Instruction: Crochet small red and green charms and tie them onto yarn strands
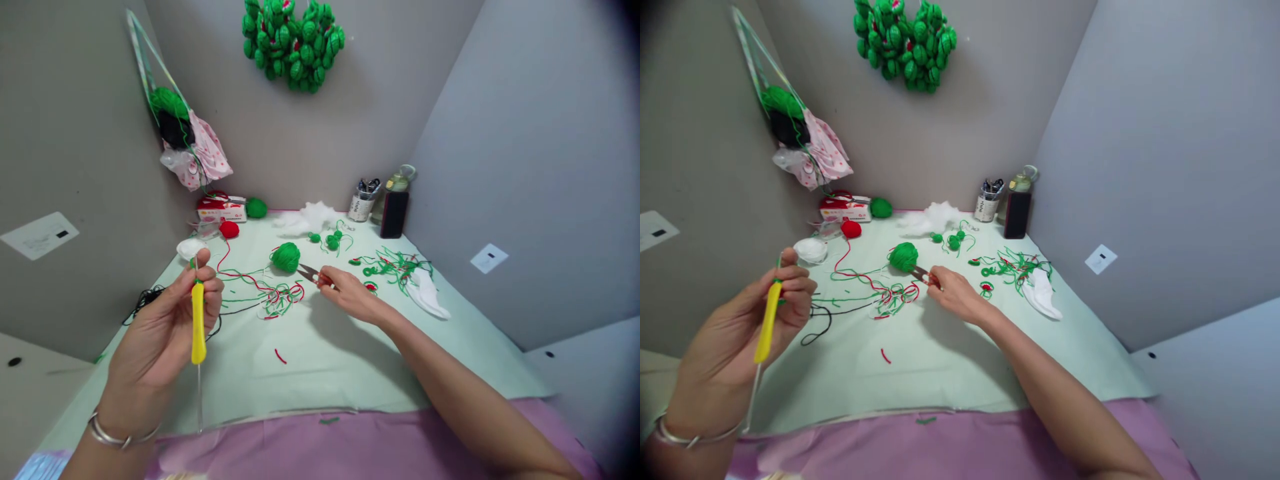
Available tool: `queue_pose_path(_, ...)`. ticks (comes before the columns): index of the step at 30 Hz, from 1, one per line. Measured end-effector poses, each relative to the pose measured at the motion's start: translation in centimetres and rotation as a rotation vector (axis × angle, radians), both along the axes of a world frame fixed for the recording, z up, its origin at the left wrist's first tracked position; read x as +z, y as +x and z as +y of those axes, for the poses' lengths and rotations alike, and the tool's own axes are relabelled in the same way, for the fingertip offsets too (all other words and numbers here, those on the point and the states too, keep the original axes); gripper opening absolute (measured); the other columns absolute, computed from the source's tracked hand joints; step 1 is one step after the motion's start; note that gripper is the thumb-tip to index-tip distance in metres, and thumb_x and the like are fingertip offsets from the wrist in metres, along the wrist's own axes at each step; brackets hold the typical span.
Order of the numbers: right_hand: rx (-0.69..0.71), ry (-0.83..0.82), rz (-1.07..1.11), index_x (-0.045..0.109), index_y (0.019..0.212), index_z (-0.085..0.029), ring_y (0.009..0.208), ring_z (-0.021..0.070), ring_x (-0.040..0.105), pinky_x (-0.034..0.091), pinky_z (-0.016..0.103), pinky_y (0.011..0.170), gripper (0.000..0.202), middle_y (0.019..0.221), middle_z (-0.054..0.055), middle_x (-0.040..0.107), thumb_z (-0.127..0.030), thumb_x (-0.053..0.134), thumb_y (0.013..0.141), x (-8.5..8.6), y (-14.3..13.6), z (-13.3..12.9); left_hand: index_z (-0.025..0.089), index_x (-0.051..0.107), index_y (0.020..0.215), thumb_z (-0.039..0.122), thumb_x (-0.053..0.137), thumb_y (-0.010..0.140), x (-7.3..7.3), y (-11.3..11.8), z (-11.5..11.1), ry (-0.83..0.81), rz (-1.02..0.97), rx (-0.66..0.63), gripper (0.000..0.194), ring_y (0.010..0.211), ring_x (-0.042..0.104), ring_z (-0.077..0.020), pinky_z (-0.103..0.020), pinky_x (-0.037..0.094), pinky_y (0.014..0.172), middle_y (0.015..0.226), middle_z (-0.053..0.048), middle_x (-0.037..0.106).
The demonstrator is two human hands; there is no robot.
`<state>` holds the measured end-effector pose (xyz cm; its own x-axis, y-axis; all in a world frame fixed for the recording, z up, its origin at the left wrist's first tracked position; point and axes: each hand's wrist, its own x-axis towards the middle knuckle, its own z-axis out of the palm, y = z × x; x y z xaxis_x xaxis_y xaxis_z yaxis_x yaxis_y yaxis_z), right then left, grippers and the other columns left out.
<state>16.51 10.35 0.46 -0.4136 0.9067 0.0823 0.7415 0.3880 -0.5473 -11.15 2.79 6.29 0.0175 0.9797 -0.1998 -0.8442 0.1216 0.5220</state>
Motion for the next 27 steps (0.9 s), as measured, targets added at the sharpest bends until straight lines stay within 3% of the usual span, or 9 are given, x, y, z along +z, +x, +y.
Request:
queue_pose_path(3, 0.158, 0.033, 0.029, 0.053, 0.119, -0.022, 0.077, 0.0153, 0.055, 0.038, 0.027, 0.070, 0.032, 0.091, 0.002, 0.063, -0.017, 0.035, 0.093, 0.8, -1.6, -0.9, 0.015, 0.059, 0.115, 0.007, 0.029, 0.099, -0.3, -0.1, 0.1, 0.099, -0.068, -0.052, 0.035, 0.071, 0.066, -0.0086, -0.017, 0.060, 0.069, 0.080, -0.004, 0.062)
queue_pose_path(6, 0.214, 0.161, -0.095, 0.049, 0.134, -0.026, 0.087, 0.0175, 0.059, 0.039, 0.029, 0.075, 0.037, 0.105, 0.005, 0.065, -0.029, 0.037, 0.099, 0.9, -3.0, -1.5, 0.015, 0.058, 0.116, 0.007, 0.029, 0.099, -0.4, -0.1, 0.2, 0.095, -0.074, -0.058, 0.034, 0.071, 0.066, -0.0088, -0.017, 0.061, 0.068, 0.080, -0.004, 0.062)
queue_pose_path(10, 0.216, 0.309, -0.279, 0.057, 0.127, -0.025, 0.085, 0.0182, 0.059, 0.036, 0.027, 0.066, 0.038, 0.094, 0.006, 0.064, -0.044, 0.038, 0.101, 0.5, -4.8, -1.9, 0.016, 0.059, 0.115, 0.006, 0.033, 0.097, -0.6, 0.1, 0.3, 0.074, -0.053, -0.051, 0.033, 0.070, 0.066, -0.0094, -0.018, 0.061, 0.068, 0.079, -0.003, 0.063)
queue_pose_path(15, 0.214, 0.381, -0.304, 0.063, 0.117, -0.025, 0.087, 0.0170, 0.059, 0.032, 0.026, 0.061, 0.027, 0.090, 0.005, 0.065, -0.038, 0.046, 0.099, -0.6, -6.8, -1.5, 0.016, 0.061, 0.114, 0.003, 0.036, 0.094, -1.1, 0.4, 0.3, 0.072, -0.029, -0.068, 0.034, 0.069, 0.066, -0.0094, -0.018, 0.061, 0.070, 0.078, -0.003, 0.064)
queue_pose_path(20, 0.095, 0.343, -0.304, 0.064, 0.115, -0.024, 0.088, 0.0190, 0.058, 0.037, 0.027, 0.066, 0.025, 0.092, 0.006, 0.066, -0.035, 0.047, 0.099, -0.5, -6.1, -1.0, 0.017, 0.061, 0.115, 0.004, 0.041, 0.093, -1.0, 0.5, -0.1, 0.036, -0.048, -0.049, 0.033, 0.068, 0.066, -0.0087, -0.016, 0.060, 0.068, 0.078, -0.002, 0.064)
queue_pose_path(24, 0.013, 0.481, -0.261, 0.049, 0.135, -0.017, 0.096, 0.0260, 0.056, 0.045, 0.038, 0.084, 0.051, 0.104, 0.013, 0.064, -0.037, 0.061, 0.091, -0.1, -4.7, -2.7, 0.015, 0.063, 0.111, 0.002, 0.042, 0.093, -1.4, 1.9, -0.4, -0.036, -0.058, -0.013, 0.031, 0.068, 0.066, -0.0078, -0.015, 0.058, 0.066, 0.077, -0.002, 0.065)
queue_pose_path(27, 0.125, 0.677, -0.002, 0.031, 0.149, -0.021, 0.102, 0.0249, 0.056, 0.048, 0.040, 0.088, 0.070, 0.114, 0.013, 0.060, -0.037, 0.064, 0.089, 0.0, -4.8, -5.3, 0.015, 0.066, 0.105, 0.003, 0.050, 0.090, -2.9, 4.1, -0.7, -0.066, 0.008, -0.062, 0.025, 0.072, 0.066, -0.0077, -0.014, 0.057, 0.065, 0.083, -0.002, 0.067)
